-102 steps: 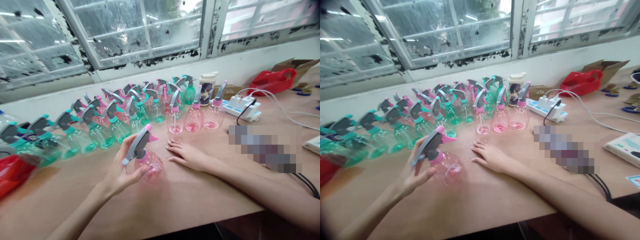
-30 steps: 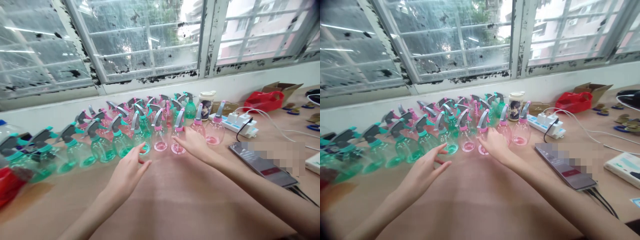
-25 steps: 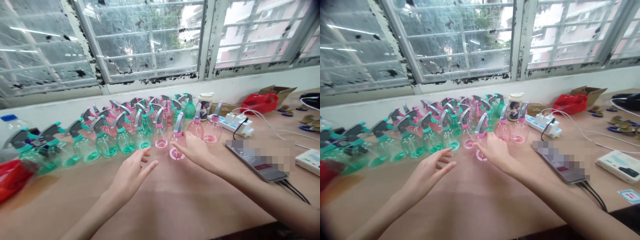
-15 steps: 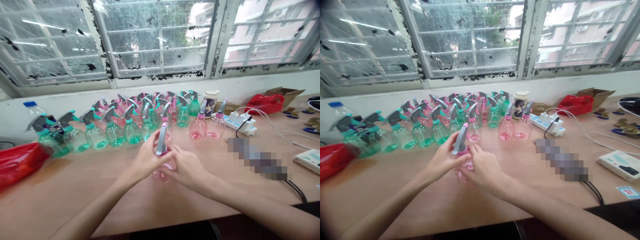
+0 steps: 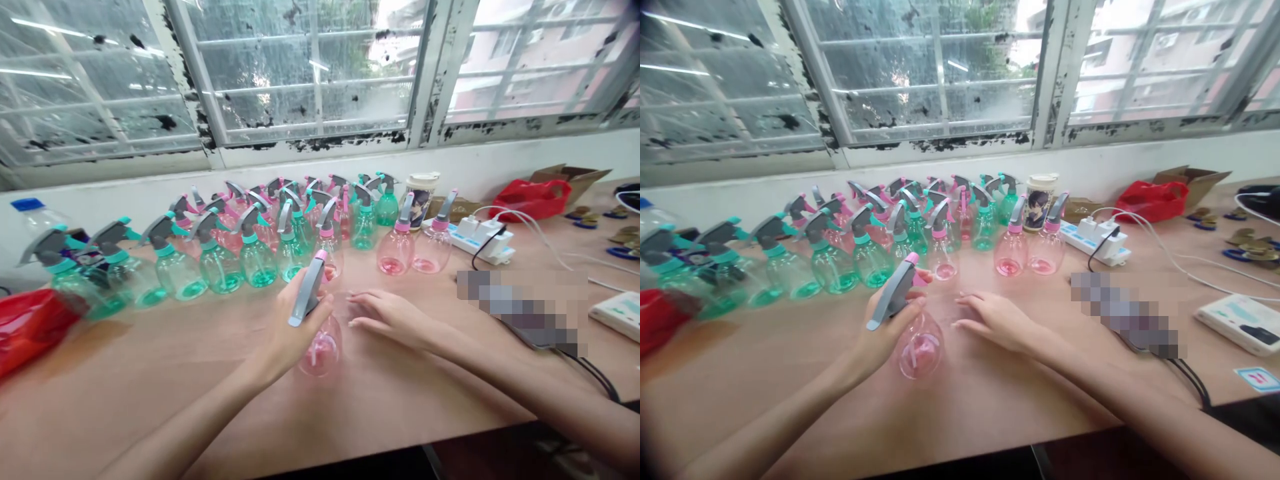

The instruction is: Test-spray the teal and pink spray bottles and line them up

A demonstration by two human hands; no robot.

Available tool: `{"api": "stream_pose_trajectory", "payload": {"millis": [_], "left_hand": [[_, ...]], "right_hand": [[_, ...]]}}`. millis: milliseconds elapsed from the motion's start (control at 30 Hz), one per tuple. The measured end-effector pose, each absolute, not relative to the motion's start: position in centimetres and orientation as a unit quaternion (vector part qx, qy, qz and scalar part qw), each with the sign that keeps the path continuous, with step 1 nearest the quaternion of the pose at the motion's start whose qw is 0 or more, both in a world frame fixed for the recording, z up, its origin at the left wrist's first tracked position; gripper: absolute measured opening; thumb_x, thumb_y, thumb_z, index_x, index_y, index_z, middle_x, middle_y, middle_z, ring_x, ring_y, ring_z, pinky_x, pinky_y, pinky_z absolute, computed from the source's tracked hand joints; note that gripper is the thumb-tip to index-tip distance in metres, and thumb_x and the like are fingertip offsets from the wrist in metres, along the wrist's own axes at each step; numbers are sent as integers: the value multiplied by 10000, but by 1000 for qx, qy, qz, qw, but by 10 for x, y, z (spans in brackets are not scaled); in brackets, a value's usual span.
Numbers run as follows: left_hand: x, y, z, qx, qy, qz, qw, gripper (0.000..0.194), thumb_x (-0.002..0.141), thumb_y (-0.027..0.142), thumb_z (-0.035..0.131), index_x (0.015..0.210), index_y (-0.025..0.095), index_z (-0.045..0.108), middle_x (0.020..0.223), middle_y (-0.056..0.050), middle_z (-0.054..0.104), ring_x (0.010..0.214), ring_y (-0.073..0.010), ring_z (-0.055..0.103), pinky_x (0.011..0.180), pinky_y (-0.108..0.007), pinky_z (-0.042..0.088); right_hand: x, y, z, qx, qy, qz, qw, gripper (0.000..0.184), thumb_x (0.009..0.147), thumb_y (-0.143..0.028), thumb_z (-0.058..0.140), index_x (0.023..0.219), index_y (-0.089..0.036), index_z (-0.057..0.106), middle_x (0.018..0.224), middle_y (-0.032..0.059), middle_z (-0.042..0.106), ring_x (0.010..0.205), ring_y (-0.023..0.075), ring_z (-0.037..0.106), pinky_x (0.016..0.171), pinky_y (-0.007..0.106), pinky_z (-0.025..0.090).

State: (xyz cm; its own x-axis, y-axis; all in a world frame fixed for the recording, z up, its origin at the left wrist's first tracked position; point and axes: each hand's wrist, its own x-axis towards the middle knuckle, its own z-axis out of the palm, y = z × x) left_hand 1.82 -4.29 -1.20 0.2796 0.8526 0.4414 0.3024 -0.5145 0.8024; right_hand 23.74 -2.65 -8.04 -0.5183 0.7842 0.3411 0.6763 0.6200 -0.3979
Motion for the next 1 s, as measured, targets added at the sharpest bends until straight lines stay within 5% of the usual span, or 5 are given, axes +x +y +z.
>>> {"api": "stream_pose_trajectory", "payload": {"millis": [467, 800, 1000], "left_hand": [[30, -18, -7, 770, 356, 422, 320, 334, 746, 173, 502, 1070, 236, 549, 1042, -39, 684, 834, -193, 655, 781, -346, 546], [32, -14, -1, 773, 361, 398, 338, 32, 812, 256, 505, 832, 231, 504, 772, -9, 565, 686, -173, 558, 677, -327, 495], [28, -12, -6, 772, 404, 391, 296, 80, 785, 316, 516, 776, 237, 505, 706, -6, 551, 639, -179, 542, 624, -331, 485]], "right_hand": [[226, 7, -115, -414, -864, 105, 265, 420, 954, -394, 508, 1290, -157, 592, 1358, 161, 583, 1324, 293, 477, 1100, 519, 382], [229, 4, -115, -419, -861, 134, 256, 448, 966, -392, 491, 1349, -167, 549, 1443, 135, 504, 1373, 270, 413, 1154, 515, 300], [232, 3, -113, -420, -861, 146, 246, 462, 969, -386, 489, 1383, -181, 517, 1461, 113, 488, 1385, 259, 395, 1155, 500, 306]]}}
